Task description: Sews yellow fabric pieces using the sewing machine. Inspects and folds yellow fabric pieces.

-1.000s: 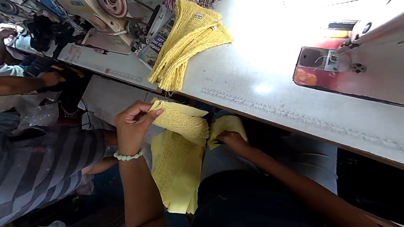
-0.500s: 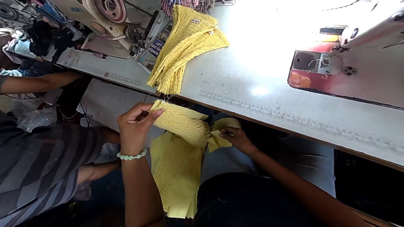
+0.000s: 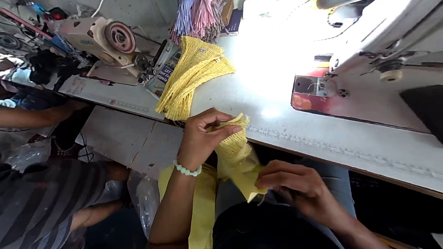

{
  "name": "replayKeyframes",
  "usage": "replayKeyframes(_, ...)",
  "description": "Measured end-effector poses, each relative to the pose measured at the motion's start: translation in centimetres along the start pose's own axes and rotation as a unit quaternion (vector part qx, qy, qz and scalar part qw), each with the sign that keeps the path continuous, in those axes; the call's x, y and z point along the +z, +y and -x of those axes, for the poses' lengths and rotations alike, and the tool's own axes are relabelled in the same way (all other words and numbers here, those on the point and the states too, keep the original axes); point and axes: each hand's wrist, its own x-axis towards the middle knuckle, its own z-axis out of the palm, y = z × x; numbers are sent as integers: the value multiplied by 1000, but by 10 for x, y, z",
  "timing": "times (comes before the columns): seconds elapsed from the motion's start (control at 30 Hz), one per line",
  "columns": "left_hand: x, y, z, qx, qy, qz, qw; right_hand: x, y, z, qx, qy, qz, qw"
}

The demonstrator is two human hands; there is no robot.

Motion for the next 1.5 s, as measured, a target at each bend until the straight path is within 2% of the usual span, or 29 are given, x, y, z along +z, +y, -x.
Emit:
replayKeyframes(0.1, 21, 14, -7, -6, -42, 38, 998, -16, -14, -25, 12, 96, 9, 995)
replayKeyframes(0.2, 40, 27, -13, -24, -78, 64, 995, -22, -13, -37, 51, 219, 23, 974)
replayKeyframes(0.27, 50, 31, -17, -19, -94, 70, 993, -25, -13, -37, 69, 265, 23, 962)
replayKeyframes(0.47, 65, 34, -29, -18, -168, 100, 980, -35, -14, -31, 108, 315, 3, 943)
replayKeyframes(0.63, 67, 34, -33, 7, -221, 139, 965, -45, -18, -30, 114, 323, 79, 936)
replayKeyframes(0.7, 72, 32, -32, 18, -197, 121, 973, -46, -16, -31, 106, 322, 120, 933)
replayKeyframes(0.77, 80, 31, -30, 30, -136, 87, 986, -47, -15, -31, 102, 312, 149, 933)
replayKeyframes(0.83, 84, 29, -30, 31, -100, 77, 992, -47, -13, -31, 107, 297, 144, 938)
replayKeyframes(0.9, 82, 28, -32, 28, -87, 78, 993, -49, -11, -29, 129, 268, 99, 950)
replayKeyframes(1.03, 76, 26, -36, 32, -85, 69, 993, -57, -5, -20, 204, 165, -75, 962)
replayKeyframes(1.1, 74, 26, -37, 32, -94, 71, 992, -60, 1, -17, 204, 128, -127, 962)
replayKeyframes(1.2, 66, 26, -42, 36, -117, 81, 989, -66, 8, -11, 161, 99, -138, 972)
replayKeyframes(1.3, 59, 31, -48, 74, -188, 98, 975, -73, 5, -10, 106, 53, -99, 988)
replayKeyframes(1.4, 57, 39, -56, 116, -268, 109, 950, -75, 3, -11, 43, 5, -117, 992)
replayKeyframes(1.5, 58, 45, -65, 135, -285, 98, 944, -75, 5, -10, 11, 5, -155, 988)
